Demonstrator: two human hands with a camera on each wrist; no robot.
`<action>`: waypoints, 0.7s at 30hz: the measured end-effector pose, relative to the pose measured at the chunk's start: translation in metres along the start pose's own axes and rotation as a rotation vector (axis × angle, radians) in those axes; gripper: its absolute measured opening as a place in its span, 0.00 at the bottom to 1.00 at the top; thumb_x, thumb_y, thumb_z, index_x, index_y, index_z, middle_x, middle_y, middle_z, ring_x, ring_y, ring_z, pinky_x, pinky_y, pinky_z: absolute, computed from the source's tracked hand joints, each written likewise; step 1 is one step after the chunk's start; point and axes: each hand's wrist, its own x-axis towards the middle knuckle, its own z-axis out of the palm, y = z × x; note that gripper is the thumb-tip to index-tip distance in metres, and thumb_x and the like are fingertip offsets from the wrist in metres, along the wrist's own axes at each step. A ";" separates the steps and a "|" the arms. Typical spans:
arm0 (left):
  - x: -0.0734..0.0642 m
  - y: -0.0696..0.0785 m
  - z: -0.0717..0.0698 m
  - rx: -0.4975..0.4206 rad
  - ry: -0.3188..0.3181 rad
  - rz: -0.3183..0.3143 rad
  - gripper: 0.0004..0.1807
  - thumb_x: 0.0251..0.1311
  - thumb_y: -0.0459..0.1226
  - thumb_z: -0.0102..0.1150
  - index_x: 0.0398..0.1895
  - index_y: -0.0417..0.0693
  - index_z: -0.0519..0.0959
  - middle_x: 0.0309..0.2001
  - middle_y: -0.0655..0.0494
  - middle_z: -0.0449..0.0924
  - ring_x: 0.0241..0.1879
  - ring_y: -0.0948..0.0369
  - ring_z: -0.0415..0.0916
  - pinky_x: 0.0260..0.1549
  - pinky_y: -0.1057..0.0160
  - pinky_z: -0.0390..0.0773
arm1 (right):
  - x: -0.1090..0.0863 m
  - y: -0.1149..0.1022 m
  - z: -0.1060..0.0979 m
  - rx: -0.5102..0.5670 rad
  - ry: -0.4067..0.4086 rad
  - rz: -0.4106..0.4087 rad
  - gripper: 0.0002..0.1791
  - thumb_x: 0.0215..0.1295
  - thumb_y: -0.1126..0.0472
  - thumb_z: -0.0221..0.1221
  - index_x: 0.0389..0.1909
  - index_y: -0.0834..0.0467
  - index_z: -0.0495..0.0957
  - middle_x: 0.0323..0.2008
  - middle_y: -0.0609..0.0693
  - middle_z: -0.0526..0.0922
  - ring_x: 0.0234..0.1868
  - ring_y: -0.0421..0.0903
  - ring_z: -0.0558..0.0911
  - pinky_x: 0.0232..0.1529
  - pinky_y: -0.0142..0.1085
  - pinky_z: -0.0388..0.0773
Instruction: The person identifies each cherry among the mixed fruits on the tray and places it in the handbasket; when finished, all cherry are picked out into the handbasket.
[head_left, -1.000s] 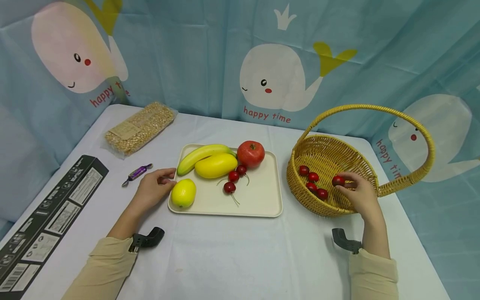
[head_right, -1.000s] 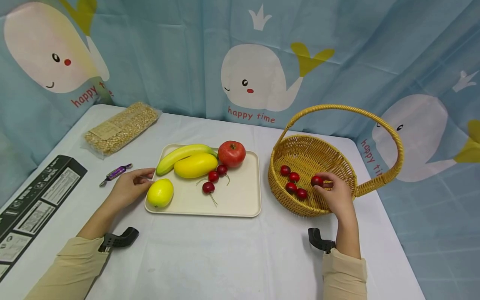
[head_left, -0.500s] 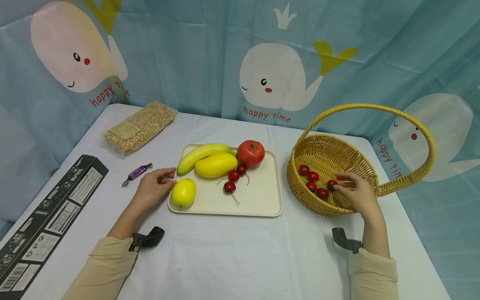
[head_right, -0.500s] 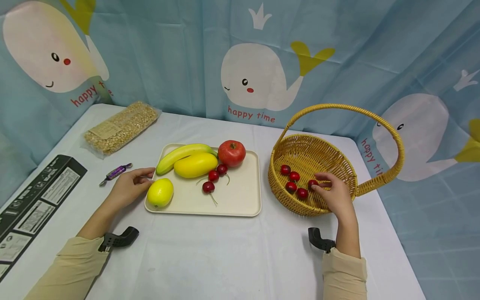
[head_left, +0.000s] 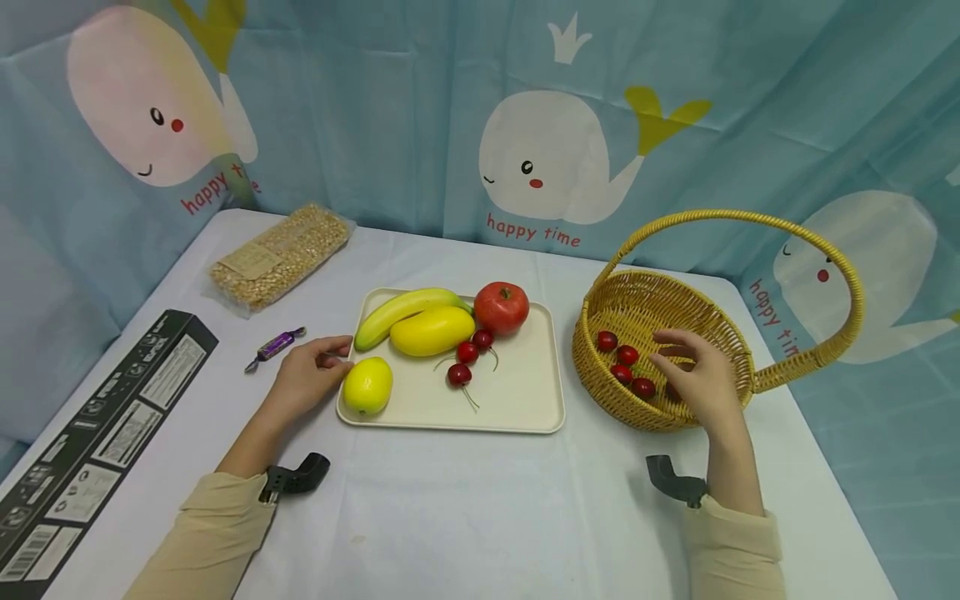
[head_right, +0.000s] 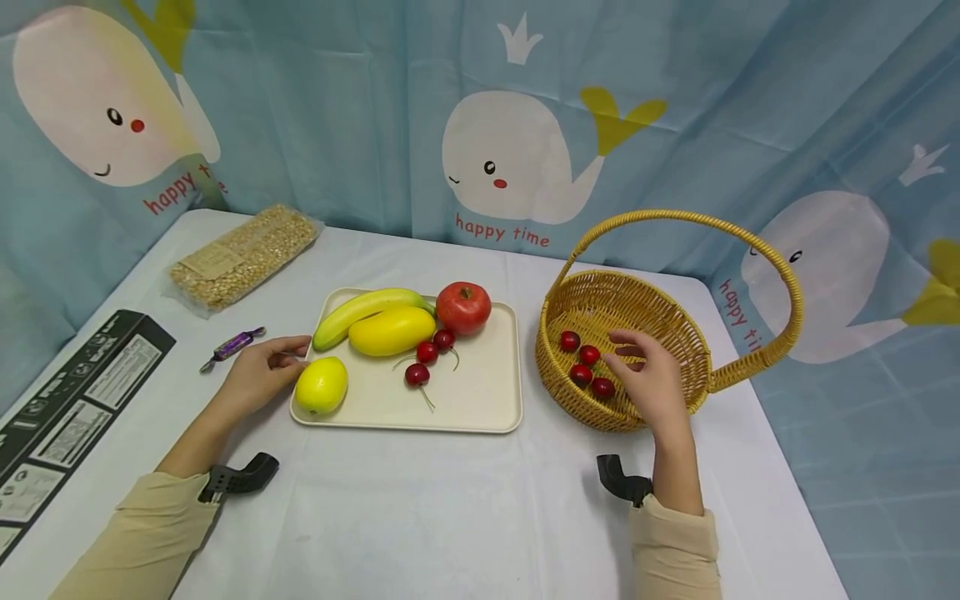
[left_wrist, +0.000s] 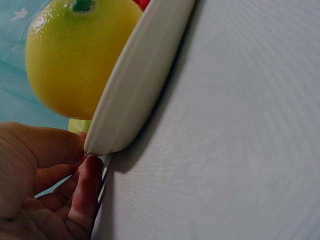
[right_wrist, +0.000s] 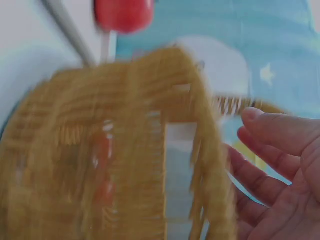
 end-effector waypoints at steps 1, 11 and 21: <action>0.000 0.000 0.000 -0.002 -0.002 0.000 0.24 0.59 0.34 0.57 0.59 0.34 0.70 0.47 0.41 0.76 0.38 0.55 0.71 0.33 0.68 0.70 | 0.001 -0.006 0.003 0.013 0.003 -0.019 0.18 0.61 0.59 0.59 0.52 0.61 0.75 0.49 0.58 0.77 0.47 0.53 0.76 0.40 0.25 0.72; -0.001 -0.003 -0.001 -0.007 0.011 0.006 0.23 0.59 0.33 0.56 0.58 0.34 0.70 0.46 0.41 0.77 0.37 0.55 0.71 0.32 0.69 0.70 | 0.013 -0.074 0.057 0.216 -0.116 -0.249 0.16 0.57 0.66 0.62 0.48 0.62 0.77 0.45 0.56 0.79 0.44 0.52 0.78 0.41 0.31 0.75; 0.000 -0.002 0.000 -0.010 0.010 0.005 0.24 0.58 0.33 0.57 0.58 0.34 0.70 0.46 0.41 0.77 0.37 0.55 0.71 0.32 0.69 0.70 | 0.011 -0.111 0.144 0.247 -0.407 -0.316 0.13 0.57 0.65 0.63 0.44 0.60 0.79 0.42 0.53 0.81 0.42 0.49 0.78 0.40 0.42 0.75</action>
